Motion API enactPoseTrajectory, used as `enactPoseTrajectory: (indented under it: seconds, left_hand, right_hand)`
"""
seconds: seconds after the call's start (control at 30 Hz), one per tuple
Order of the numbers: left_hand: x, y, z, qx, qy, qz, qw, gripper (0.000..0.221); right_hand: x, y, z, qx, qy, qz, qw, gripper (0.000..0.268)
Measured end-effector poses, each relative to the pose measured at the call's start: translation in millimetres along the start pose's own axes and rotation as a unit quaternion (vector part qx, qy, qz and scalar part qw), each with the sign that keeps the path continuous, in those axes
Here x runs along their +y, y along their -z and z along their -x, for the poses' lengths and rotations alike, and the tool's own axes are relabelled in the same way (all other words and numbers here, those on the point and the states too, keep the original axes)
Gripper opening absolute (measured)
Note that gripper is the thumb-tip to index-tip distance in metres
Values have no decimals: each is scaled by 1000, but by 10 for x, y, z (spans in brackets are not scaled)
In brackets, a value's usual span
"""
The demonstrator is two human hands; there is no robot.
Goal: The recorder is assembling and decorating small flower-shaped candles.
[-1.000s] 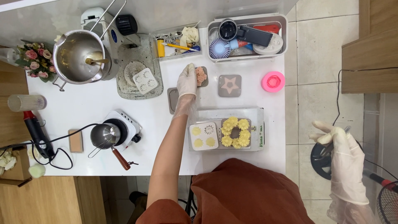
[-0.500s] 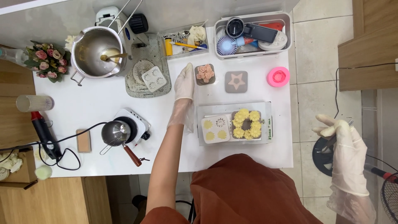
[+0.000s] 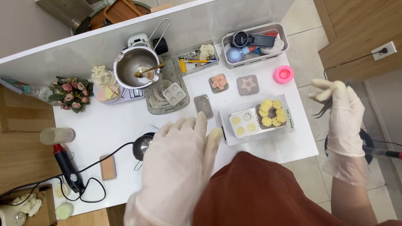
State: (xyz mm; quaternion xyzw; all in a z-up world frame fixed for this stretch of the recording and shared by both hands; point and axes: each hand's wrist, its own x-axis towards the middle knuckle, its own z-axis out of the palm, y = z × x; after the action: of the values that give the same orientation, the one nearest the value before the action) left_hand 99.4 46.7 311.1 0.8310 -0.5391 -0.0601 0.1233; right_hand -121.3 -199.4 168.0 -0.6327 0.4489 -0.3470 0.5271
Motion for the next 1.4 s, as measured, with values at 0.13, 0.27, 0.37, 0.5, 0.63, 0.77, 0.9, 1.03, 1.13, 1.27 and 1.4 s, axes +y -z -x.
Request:
enactPoseTrajectory:
  seconds: [0.13, 0.27, 0.37, 0.5, 0.63, 0.77, 0.9, 1.03, 1.13, 1.27, 1.4]
  left_hand:
    - [229, 595, 426, 121, -46, -85, 988, 50]
    - [361, 765, 727, 198, -70, -142, 967, 45]
    - [376, 763, 876, 245, -74, -182, 949, 29]
    - [353, 778, 1066, 264, -71, -172, 946, 18]
    - [320, 839, 1244, 266, -67, -154, 949, 16]
    - [159, 933, 1162, 263, -124, -85, 953, 32]
    - [-21, 265, 791, 38, -62, 138, 988, 46]
    - [-74, -1539, 332, -150, 164, 70, 972, 62]
    - [-117, -2439, 239, -127, 195, 195, 953, 81]
    - [-31, -2964, 213, 47, 5, 44, 998, 80]
    - [134, -3017, 164, 23, -28, 81, 996, 83]
  right_hand:
    - [-296, -294, 189, 2, 50, -22, 998, 33]
    - [-491, -468, 371, -15, 113, -23, 993, 34]
    - [-590, -565, 442, -13, 139, -19, 990, 34]
    - [-639, -708, 544, -10, 137, -36, 990, 33]
    - [-566, -779, 705, -13, 138, -64, 988, 31]
    - [-599, -840, 652, -19, 132, -128, 983, 32]
    - [-669, -722, 805, 19, 101, -149, 984, 33]
    - [-609, -547, 856, 44, 102, -130, 985, 35]
    - [-472, -447, 863, 40, 96, -103, 989, 35]
    - [-263, -320, 829, 41, 74, -88, 993, 34]
    - [-133, -144, 761, 46, 71, -81, 993, 34]
